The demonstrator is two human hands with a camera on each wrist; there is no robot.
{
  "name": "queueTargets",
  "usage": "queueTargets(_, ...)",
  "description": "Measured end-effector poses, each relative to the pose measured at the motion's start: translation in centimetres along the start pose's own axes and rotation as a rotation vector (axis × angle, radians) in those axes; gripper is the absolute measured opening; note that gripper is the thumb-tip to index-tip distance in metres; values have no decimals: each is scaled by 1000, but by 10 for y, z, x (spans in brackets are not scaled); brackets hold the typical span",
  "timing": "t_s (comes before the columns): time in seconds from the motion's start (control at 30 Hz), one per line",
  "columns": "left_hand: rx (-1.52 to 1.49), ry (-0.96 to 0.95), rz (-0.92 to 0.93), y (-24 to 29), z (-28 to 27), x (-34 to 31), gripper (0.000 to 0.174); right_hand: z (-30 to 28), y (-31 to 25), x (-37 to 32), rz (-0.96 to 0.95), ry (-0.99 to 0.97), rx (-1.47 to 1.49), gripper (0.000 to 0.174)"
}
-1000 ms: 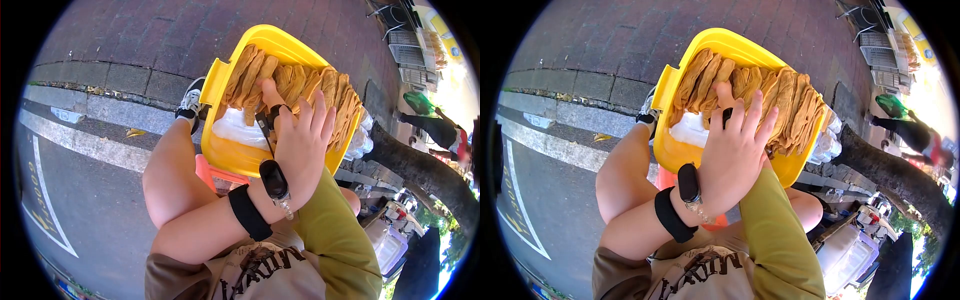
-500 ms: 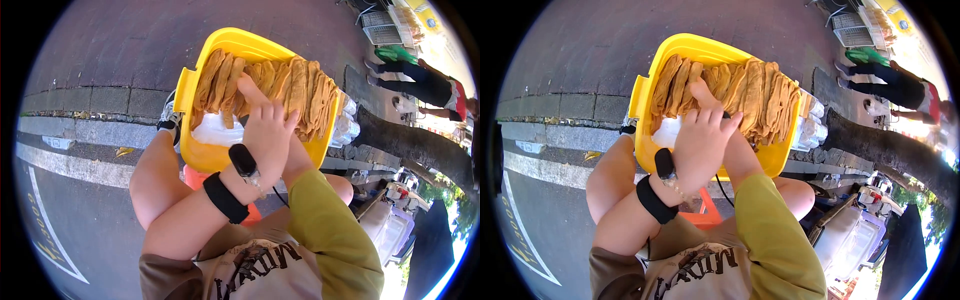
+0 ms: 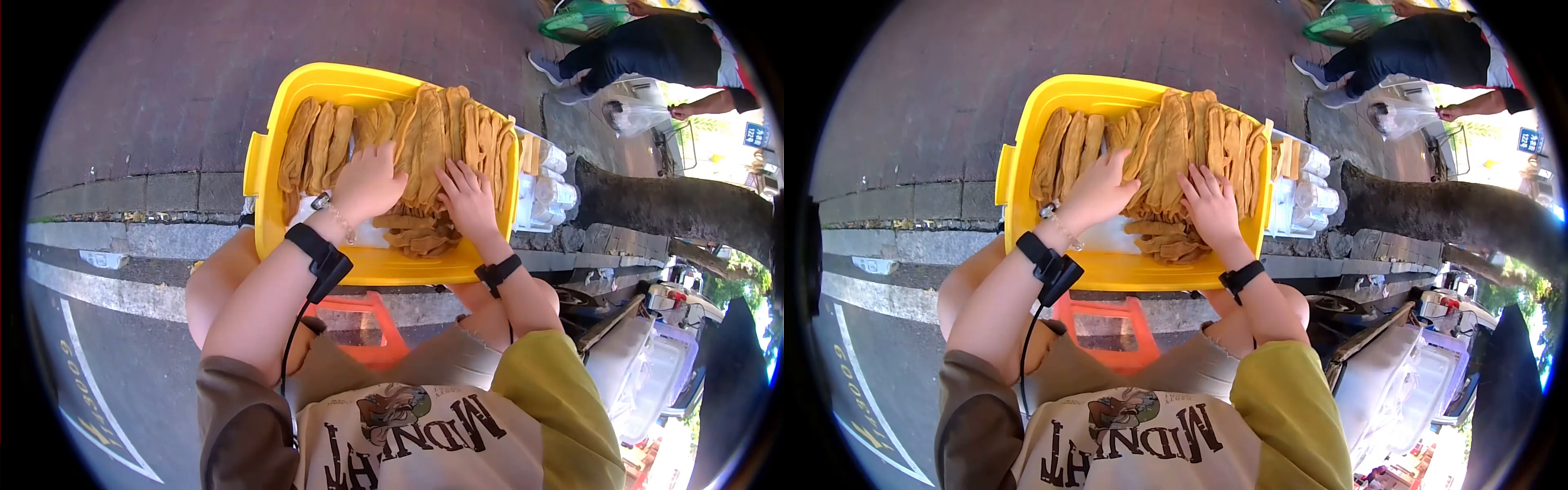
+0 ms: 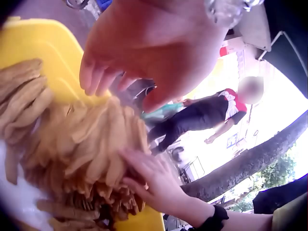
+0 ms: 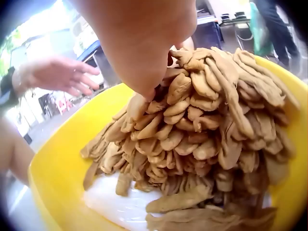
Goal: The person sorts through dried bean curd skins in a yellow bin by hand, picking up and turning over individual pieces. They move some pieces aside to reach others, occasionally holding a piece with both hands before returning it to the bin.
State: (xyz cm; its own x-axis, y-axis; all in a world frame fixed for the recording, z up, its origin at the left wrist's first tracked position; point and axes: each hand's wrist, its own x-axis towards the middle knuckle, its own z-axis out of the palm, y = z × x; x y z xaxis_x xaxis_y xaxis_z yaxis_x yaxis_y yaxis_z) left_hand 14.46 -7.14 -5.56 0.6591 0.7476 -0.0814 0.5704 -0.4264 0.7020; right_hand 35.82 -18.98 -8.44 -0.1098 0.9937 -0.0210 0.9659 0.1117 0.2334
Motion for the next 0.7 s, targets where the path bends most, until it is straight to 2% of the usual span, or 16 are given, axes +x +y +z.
queueTargets(0.07,6,28,-29,-14,30,10,52,-19,-11,6,48,-12,38,74)
queueTargets(0.1,-189,-101,-169,-20,40,17,53,-28,-15,11,100,-35,66,72)
queueTargets(0.13,-384,-231,-312,-24,48,21,54,-28,-16,13,42,-19,14,70)
queueTargets(0.17,-365,-242,-315,-28,57,22,54,-25,-16,14,55,-16,31,70)
queueTargets(0.23,-789,-227,-442,-29,67,22,52,-18,-13,15,-18,-13,70,67)
queueTargets(0.37,-841,-245,-460,-20,56,27,50,-25,-2,14,-9,83,228,56)
queueTargets(0.43,-1023,-230,-635,-8,43,30,48,-31,-2,20,126,120,490,40)
queueTargets(0.47,-1128,-199,-683,-19,56,32,52,-36,-5,22,136,273,502,36)
queueTargets(0.5,-1123,-204,-686,-15,54,33,52,-44,-9,24,141,272,506,36)
queueTargets(0.57,-1749,-372,-648,0,38,34,54,-58,-21,26,49,462,664,43)
queueTargets(0.6,-1828,-389,-464,12,30,32,60,-65,-27,24,54,460,668,43)
queueTargets(0.63,-1825,-391,-471,16,22,32,60,-71,-33,22,-107,459,596,46)
queueTargets(0.67,-1797,-310,-426,19,16,33,58,-75,-36,21,-267,458,521,49)
queueTargets(0.7,-1762,-234,-382,22,9,35,57,-77,-35,21,-258,461,526,49)
